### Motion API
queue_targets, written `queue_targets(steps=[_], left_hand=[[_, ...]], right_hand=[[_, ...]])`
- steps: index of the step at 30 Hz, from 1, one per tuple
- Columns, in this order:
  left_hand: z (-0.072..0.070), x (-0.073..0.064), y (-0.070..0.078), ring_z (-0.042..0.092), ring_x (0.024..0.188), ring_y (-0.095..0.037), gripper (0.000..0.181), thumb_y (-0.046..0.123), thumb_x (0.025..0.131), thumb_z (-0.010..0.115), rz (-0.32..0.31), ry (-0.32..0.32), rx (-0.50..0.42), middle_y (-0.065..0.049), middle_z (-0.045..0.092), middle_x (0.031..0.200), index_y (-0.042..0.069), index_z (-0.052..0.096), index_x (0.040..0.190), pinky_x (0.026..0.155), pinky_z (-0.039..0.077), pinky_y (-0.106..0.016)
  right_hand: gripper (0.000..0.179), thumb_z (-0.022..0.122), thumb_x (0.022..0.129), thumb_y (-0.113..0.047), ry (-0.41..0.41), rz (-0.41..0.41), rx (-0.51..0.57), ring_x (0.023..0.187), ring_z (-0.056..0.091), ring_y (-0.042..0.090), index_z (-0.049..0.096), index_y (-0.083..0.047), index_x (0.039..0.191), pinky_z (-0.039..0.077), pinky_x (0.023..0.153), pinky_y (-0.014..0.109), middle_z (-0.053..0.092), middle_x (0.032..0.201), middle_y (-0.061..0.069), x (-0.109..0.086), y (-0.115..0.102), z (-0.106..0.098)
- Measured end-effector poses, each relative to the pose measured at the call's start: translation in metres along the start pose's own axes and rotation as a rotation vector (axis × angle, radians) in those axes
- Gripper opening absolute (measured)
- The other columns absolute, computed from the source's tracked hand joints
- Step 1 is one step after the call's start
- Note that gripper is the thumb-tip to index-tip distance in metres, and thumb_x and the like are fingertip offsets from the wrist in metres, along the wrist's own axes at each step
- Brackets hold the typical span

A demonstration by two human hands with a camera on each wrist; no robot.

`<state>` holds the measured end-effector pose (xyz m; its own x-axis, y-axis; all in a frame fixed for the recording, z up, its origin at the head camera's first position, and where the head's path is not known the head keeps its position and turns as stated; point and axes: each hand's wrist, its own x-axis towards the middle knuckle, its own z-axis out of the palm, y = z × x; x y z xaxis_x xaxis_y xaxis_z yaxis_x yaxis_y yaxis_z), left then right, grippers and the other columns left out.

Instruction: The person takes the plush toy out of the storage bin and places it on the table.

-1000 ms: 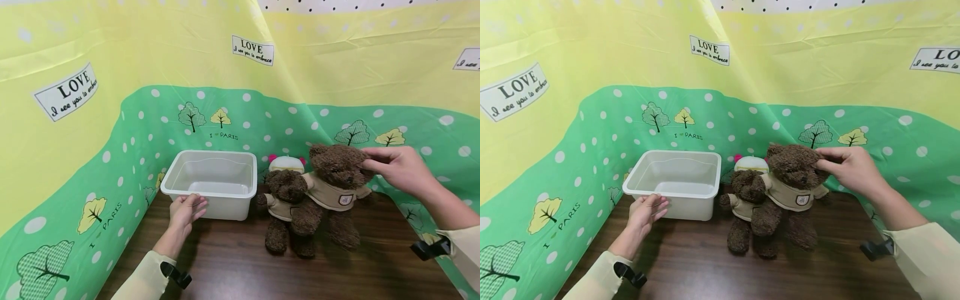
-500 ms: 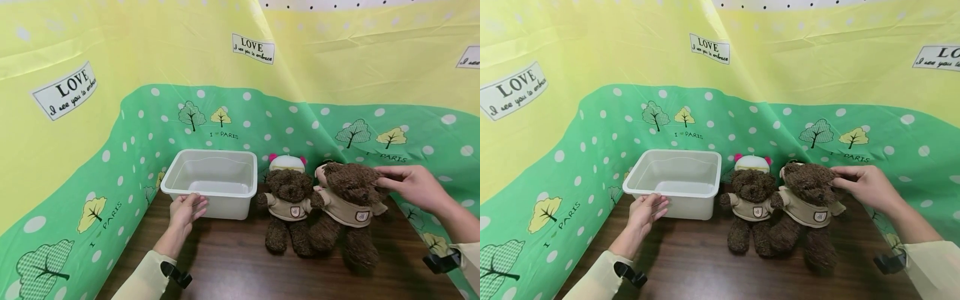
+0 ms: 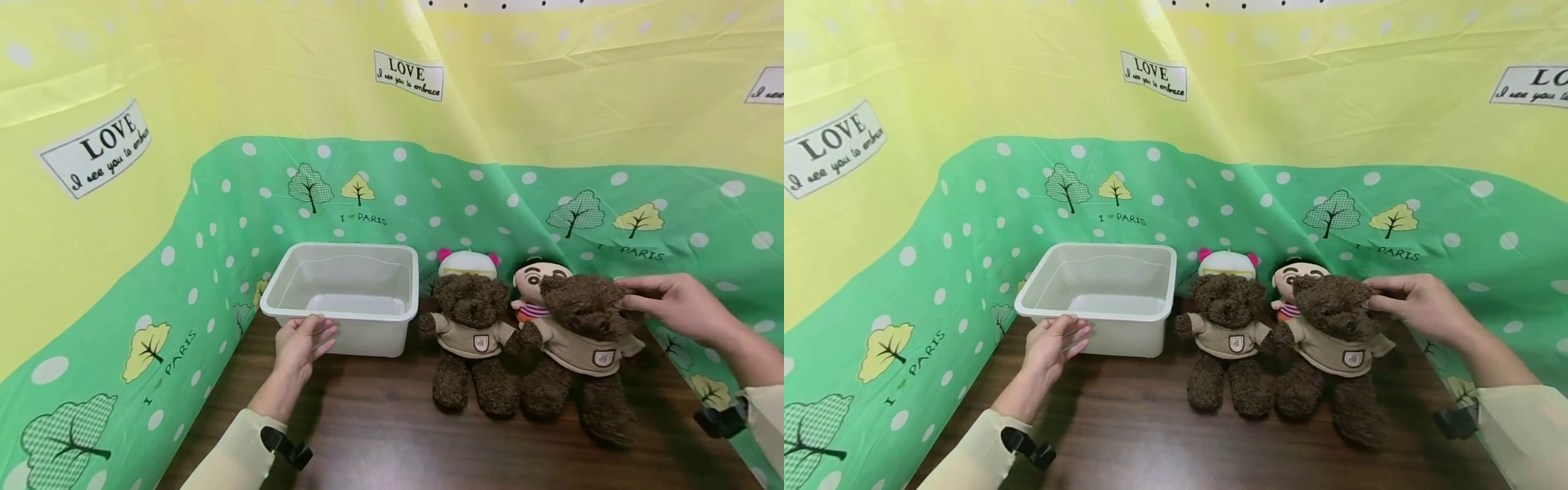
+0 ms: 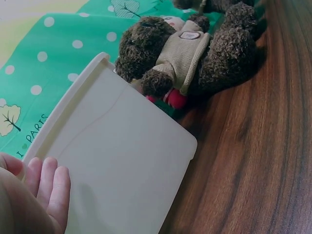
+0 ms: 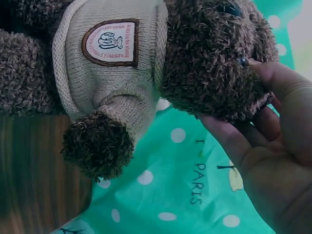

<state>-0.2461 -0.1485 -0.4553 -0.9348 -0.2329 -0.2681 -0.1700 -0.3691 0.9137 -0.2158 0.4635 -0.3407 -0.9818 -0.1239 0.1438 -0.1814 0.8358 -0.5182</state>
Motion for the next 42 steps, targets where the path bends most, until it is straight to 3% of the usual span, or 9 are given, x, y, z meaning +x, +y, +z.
queue_targets(steps=[2,5,11,16,20,24,30,33,42], left_hand=[[0.0,0.0,0.0,0.078,0.086,-0.017,0.023,0.012,0.094,0.066,0.0,-0.001,0.001,-0.005,0.079,0.094,0.009,0.048,0.106,0.077,0.065,-0.037],[-0.001,0.001,0.0,0.078,0.085,-0.017,0.023,0.012,0.094,0.066,-0.002,0.001,0.002,-0.005,0.079,0.094,0.009,0.048,0.106,0.077,0.065,-0.037],[-0.001,0.001,-0.001,0.078,0.085,-0.017,0.023,0.012,0.093,0.067,-0.006,0.003,0.002,-0.006,0.079,0.096,0.009,0.048,0.107,0.078,0.065,-0.038],[0.0,0.0,-0.001,0.078,0.085,-0.017,0.024,0.013,0.093,0.068,-0.004,0.004,0.002,-0.005,0.079,0.096,0.01,0.048,0.107,0.078,0.065,-0.037],[-0.001,-0.002,0.0,0.078,0.086,-0.018,0.025,0.013,0.093,0.068,0.001,0.005,0.008,-0.005,0.079,0.096,0.01,0.049,0.108,0.078,0.065,-0.037],[-0.001,-0.001,0.0,0.078,0.086,-0.018,0.024,0.013,0.093,0.068,0.001,0.011,0.009,-0.005,0.079,0.095,0.009,0.049,0.107,0.077,0.065,-0.037],[-0.001,-0.001,0.0,0.078,0.085,-0.018,0.024,0.013,0.093,0.068,0.004,0.012,0.013,-0.005,0.079,0.094,0.009,0.049,0.107,0.077,0.065,-0.038],[-0.001,-0.001,0.0,0.078,0.086,-0.018,0.024,0.014,0.094,0.068,0.003,0.005,0.017,-0.004,0.079,0.094,0.009,0.049,0.108,0.078,0.065,-0.038],[-0.003,-0.002,0.0,0.078,0.087,-0.017,0.024,0.014,0.094,0.069,0.005,-0.005,0.003,-0.003,0.079,0.093,0.009,0.05,0.106,0.079,0.065,-0.037]], right_hand=[[0.048,0.067,0.101,-0.031,-0.019,-0.01,0.0,0.057,0.049,0.006,0.061,-0.002,0.139,0.038,0.05,0.03,0.071,0.129,0.004,0.004,0.003,0.004],[0.047,0.067,0.101,-0.031,-0.036,-0.024,-0.017,0.072,0.053,-0.007,0.062,-0.003,0.139,0.04,0.057,0.027,0.054,0.142,0.034,0.01,0.004,0.013],[0.047,0.066,0.101,-0.032,-0.048,-0.034,-0.003,0.075,0.045,-0.019,0.063,-0.004,0.139,0.046,0.053,0.026,0.053,0.142,0.035,0.017,0.006,0.029],[0.048,0.067,0.101,-0.031,-0.056,-0.04,-0.012,0.046,0.037,0.007,0.061,-0.003,0.14,0.04,0.043,0.032,0.058,0.137,0.035,0.017,0.013,0.04],[0.047,0.068,0.101,-0.028,-0.051,-0.071,-0.032,0.065,0.06,0.007,0.061,-0.001,0.139,0.047,0.055,0.028,0.06,0.134,0.035,0.018,0.019,0.047],[0.048,0.066,0.102,-0.031,-0.034,-0.049,-0.011,0.081,0.064,0.008,0.059,-0.002,0.14,0.049,0.059,0.028,0.059,0.136,0.034,0.018,0.024,0.052],[0.06,0.065,0.101,-0.041,-0.031,0.015,0.011,0.124,0.053,0.049,0.053,-0.003,0.146,0.052,0.087,0.058,0.052,0.144,0.034,0.019,0.026,0.059],[0.064,0.066,0.099,-0.044,-0.034,0.038,0.034,0.127,0.047,0.057,0.052,-0.003,0.147,0.045,0.091,0.07,0.05,0.145,0.034,0.02,0.024,0.061],[0.07,0.066,0.098,-0.048,-0.047,0.061,0.035,0.13,0.043,0.06,0.048,-0.003,0.149,0.044,0.092,0.073,0.043,0.15,0.036,0.021,0.024,0.063]])
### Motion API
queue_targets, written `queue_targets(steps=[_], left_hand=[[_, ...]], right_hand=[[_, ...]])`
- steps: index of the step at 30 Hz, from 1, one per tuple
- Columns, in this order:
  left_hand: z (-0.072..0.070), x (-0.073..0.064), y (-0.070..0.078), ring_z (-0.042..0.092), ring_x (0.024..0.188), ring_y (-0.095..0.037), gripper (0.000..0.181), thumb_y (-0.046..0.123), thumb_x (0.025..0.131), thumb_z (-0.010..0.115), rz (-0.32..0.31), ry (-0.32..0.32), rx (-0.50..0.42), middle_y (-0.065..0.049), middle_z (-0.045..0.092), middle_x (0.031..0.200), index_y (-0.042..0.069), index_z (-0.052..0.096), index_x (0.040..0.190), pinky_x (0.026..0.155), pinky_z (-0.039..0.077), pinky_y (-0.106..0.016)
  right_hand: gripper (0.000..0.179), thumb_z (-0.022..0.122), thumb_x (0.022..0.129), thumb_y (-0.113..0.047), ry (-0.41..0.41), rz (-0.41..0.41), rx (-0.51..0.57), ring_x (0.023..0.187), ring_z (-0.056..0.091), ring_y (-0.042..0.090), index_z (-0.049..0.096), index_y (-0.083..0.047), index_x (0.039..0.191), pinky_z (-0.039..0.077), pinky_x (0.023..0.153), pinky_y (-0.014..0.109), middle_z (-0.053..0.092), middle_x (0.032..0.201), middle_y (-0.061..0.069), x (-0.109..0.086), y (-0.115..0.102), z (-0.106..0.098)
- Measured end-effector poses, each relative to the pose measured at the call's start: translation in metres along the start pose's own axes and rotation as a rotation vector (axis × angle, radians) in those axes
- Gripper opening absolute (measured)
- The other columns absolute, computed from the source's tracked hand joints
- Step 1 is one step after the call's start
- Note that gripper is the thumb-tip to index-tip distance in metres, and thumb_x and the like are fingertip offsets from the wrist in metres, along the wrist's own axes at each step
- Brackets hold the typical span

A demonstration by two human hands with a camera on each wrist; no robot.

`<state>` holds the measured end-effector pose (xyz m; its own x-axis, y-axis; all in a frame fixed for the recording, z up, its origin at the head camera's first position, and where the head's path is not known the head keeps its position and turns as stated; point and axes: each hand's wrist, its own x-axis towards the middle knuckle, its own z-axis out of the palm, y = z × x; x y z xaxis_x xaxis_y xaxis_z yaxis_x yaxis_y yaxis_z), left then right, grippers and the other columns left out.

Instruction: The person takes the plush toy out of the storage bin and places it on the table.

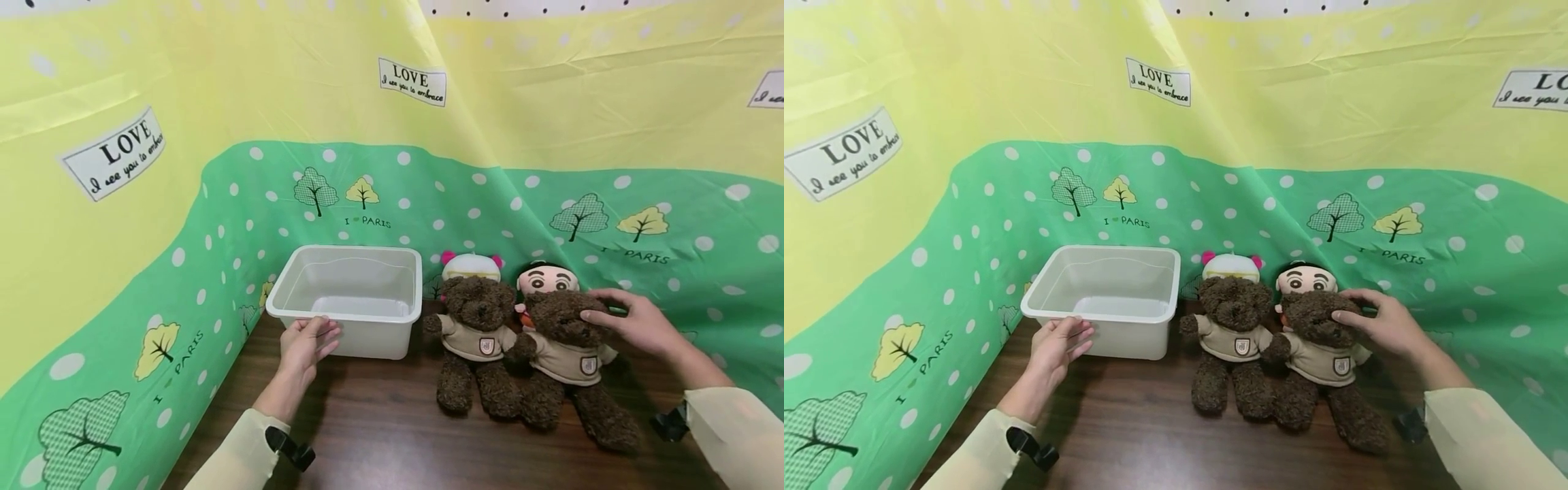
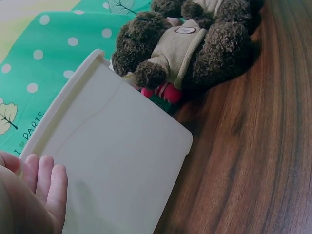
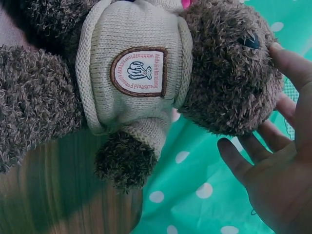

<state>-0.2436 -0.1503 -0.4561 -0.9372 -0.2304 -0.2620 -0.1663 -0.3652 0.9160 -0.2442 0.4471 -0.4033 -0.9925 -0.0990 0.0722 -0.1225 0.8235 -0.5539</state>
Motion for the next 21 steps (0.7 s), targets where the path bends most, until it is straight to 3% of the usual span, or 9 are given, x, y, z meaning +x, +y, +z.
queue_targets(steps=[21], left_hand=[[-0.0014,0.0012,-0.0029,0.078,0.085,-0.017,0.02,0.013,0.095,0.069,0.028,-0.01,0.008,-0.001,0.079,0.088,0.007,0.052,0.105,0.077,0.065,-0.035]], right_hand=[[0.065,0.068,0.098,-0.045,0.067,-0.021,0.019,0.13,0.042,0.059,0.051,-0.004,0.146,0.041,0.091,0.075,0.045,0.149,0.033,-0.0038,-0.0035,0.0033]])
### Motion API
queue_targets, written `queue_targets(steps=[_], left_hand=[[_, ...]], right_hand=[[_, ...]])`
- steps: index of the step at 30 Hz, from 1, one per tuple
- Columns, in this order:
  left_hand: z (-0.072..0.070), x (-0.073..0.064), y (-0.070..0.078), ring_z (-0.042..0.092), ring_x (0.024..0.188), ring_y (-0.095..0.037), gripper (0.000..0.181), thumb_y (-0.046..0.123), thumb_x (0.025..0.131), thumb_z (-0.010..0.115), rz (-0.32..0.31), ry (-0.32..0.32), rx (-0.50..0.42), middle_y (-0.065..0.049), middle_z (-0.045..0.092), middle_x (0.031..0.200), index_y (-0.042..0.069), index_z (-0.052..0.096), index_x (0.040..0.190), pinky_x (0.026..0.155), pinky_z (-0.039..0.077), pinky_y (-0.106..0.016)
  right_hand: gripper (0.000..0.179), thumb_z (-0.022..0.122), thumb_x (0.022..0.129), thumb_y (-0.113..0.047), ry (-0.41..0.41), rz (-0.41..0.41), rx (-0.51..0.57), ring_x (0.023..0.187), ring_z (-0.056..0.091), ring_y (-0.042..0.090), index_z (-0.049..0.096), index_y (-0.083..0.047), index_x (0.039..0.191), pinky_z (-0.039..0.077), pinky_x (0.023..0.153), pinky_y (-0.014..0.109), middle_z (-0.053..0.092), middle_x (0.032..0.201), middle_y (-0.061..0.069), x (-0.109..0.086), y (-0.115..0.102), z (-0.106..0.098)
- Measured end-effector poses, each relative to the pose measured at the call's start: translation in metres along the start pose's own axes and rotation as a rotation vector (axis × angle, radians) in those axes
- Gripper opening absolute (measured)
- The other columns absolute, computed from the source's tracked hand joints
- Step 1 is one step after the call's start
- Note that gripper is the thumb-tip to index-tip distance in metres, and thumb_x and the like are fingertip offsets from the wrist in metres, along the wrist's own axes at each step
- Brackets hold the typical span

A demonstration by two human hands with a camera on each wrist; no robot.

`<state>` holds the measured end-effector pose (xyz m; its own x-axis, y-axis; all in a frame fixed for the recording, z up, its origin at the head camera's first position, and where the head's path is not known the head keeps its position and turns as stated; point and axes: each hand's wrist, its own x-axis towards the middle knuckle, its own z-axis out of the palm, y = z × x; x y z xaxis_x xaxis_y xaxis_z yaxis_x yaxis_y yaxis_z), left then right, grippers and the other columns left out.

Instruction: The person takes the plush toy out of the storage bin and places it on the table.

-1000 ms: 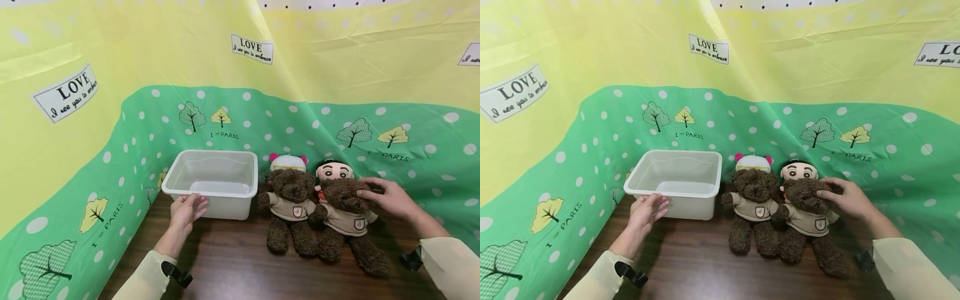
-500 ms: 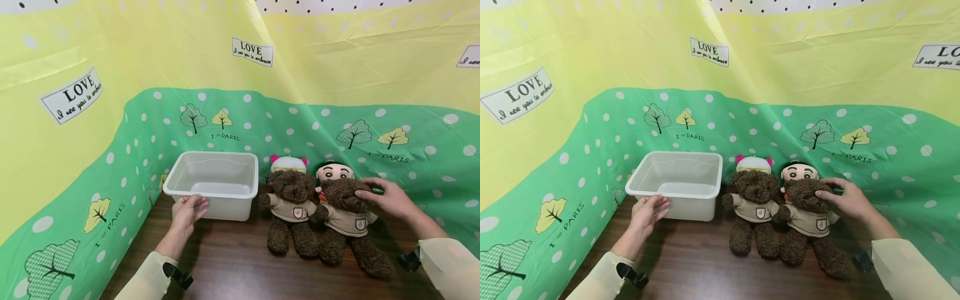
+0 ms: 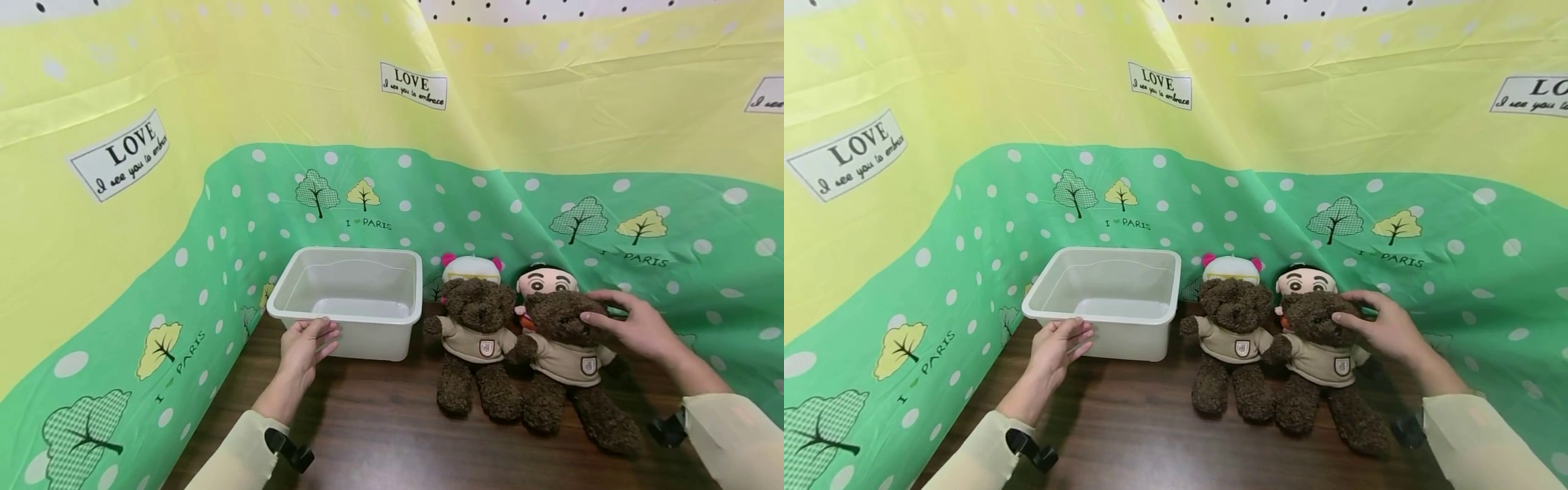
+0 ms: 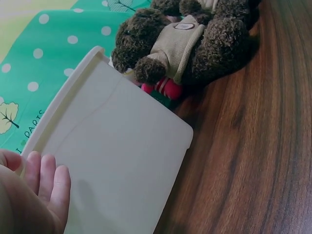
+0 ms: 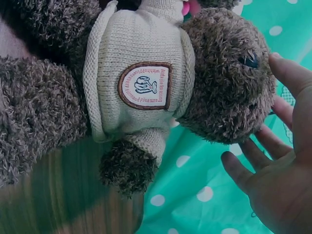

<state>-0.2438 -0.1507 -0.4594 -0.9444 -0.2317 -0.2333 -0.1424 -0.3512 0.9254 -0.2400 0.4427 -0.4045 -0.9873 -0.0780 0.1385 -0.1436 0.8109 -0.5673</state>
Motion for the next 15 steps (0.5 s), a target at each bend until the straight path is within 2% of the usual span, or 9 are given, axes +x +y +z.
queue_targets(steps=[10,15], left_hand=[[-0.003,0.003,0.003,0.078,0.089,-0.018,0.024,0.018,0.096,0.069,-0.018,-0.041,0.011,-0.001,0.08,0.092,0.007,0.053,0.111,0.08,0.064,-0.036],[-0.008,0.0,0.008,0.078,0.092,-0.019,0.029,0.025,0.096,0.07,-0.035,-0.077,0.056,-0.002,0.08,0.097,0.007,0.054,0.113,0.081,0.064,-0.039]], right_hand=[[0.063,0.071,0.097,-0.039,0.016,-0.064,-0.021,0.132,0.039,0.06,0.051,-0.002,0.144,0.039,0.093,0.074,0.045,0.15,0.032,-0.001,-0.01,0.0],[0.062,0.072,0.096,-0.041,0.017,-0.088,-0.031,0.133,0.04,0.057,0.053,-0.005,0.143,0.039,0.094,0.074,0.046,0.15,0.028,-0.004,-0.021,0.0]])
